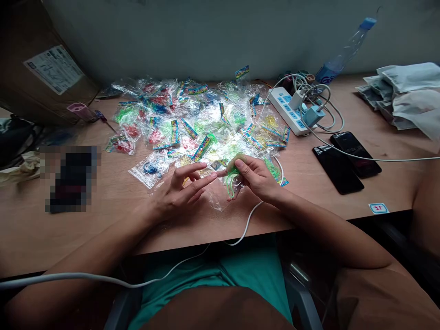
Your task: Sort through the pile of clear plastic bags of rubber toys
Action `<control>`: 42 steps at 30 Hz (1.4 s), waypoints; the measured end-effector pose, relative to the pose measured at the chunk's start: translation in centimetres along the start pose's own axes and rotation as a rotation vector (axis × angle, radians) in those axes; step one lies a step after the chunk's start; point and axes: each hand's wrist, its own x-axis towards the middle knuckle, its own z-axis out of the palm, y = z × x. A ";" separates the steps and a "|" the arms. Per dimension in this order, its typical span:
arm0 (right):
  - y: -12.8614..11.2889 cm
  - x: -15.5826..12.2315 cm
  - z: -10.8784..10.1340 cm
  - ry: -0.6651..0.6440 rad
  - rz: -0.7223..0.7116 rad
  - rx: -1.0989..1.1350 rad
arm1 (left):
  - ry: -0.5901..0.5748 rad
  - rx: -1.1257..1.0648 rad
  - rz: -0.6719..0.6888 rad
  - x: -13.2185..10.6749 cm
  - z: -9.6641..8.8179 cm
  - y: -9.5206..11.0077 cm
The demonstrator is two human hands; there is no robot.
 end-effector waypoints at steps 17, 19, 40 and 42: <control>0.5 -0.4 0.7 -0.022 -0.269 -0.462 | 0.138 0.024 0.025 0.6 -0.6 0.1; 0.6 -0.4 0.7 -0.072 -0.308 -0.518 | 0.155 -0.010 -0.003 0.4 -0.5 -0.1; 4.3 -0.2 7.8 -0.487 -1.082 -1.281 | 0.152 0.191 -0.511 -0.1 -1.1 -1.6; 4.2 -0.1 7.9 -0.450 -0.936 -1.321 | 0.147 0.206 -0.522 -0.1 -1.1 -1.7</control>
